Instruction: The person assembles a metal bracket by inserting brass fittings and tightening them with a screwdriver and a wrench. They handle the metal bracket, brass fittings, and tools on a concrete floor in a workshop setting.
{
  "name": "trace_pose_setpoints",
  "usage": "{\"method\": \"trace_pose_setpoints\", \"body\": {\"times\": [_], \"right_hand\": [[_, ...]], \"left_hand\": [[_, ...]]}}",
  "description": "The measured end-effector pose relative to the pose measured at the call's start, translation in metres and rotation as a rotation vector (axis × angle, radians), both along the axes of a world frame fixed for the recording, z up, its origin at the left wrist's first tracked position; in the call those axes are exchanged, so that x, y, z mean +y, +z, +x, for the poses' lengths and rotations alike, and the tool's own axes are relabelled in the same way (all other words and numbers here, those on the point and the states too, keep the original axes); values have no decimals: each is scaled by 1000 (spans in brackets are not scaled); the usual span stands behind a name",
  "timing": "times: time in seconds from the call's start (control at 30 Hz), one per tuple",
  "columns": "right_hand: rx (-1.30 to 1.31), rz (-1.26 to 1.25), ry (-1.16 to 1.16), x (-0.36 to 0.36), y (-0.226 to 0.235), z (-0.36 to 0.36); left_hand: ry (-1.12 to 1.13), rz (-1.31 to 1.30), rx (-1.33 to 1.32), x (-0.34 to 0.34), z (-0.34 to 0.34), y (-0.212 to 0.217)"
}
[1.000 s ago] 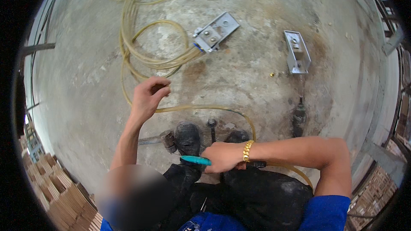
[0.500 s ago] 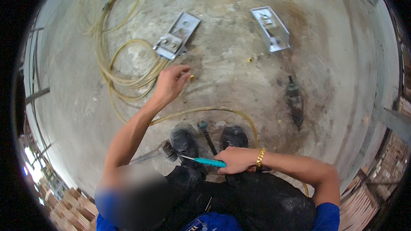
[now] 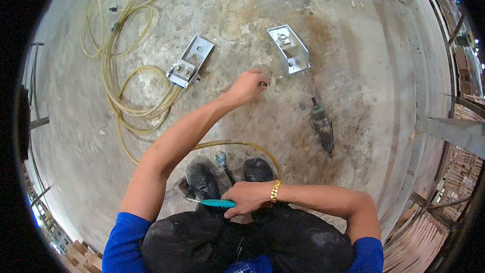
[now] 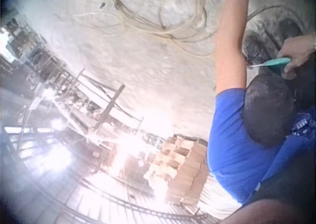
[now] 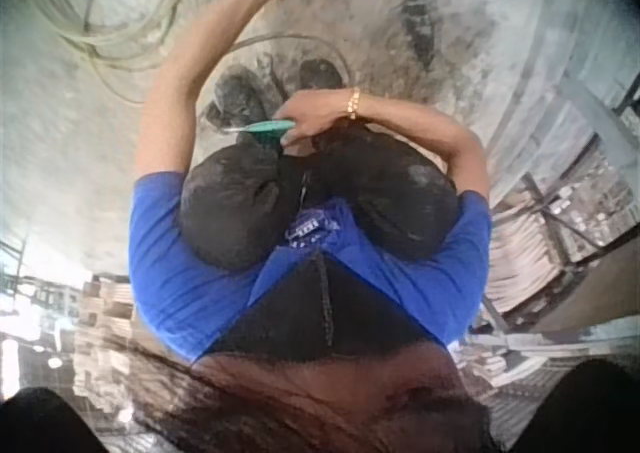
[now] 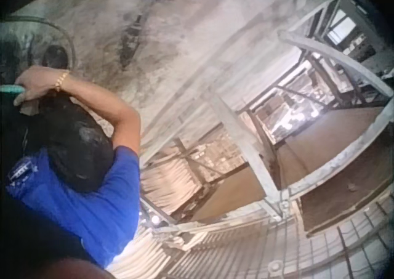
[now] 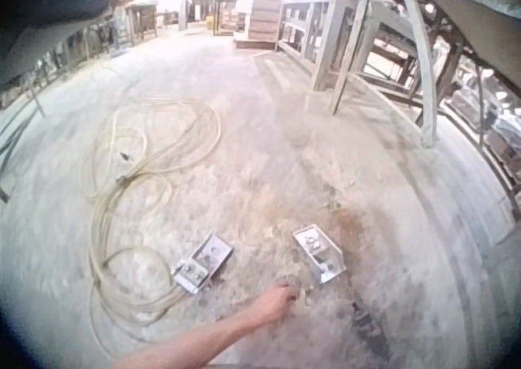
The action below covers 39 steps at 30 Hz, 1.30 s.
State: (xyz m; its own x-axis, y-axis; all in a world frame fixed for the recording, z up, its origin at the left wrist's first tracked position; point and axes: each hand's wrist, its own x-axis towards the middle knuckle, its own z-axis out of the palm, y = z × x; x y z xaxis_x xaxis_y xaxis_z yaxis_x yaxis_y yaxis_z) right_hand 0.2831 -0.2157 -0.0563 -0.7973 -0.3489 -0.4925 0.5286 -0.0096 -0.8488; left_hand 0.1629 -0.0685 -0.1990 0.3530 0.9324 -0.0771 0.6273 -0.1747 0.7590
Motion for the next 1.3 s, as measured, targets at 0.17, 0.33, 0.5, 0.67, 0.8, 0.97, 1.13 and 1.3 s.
{"method": "trace_pose_setpoints", "body": {"times": [0.17,0.33,0.5,0.67,0.8,0.97,1.13,1.3], "right_hand": [[-2,-12,1,21,2,2],[-27,4,-8,58,26,-23],[-313,24,34,85,59,-79],[152,30,-147,75,58,-127],[253,134,-69,50,58,-170],[298,231,-60,33,63,-195],[315,264,-103,32,56,-200],[329,308,-23,37,64,-204]], "left_hand": [[298,-695,-1046,-36,-52,61],[507,-500,-1485,-129,-147,142],[759,-165,-1516,-218,-198,182],[1097,71,-1476,-292,-239,157],[1315,167,-1453,-319,-256,135],[1372,235,-1373,-361,-273,124],[1334,156,-1361,-359,-264,121],[1352,195,-1307,-355,-263,123]]}}
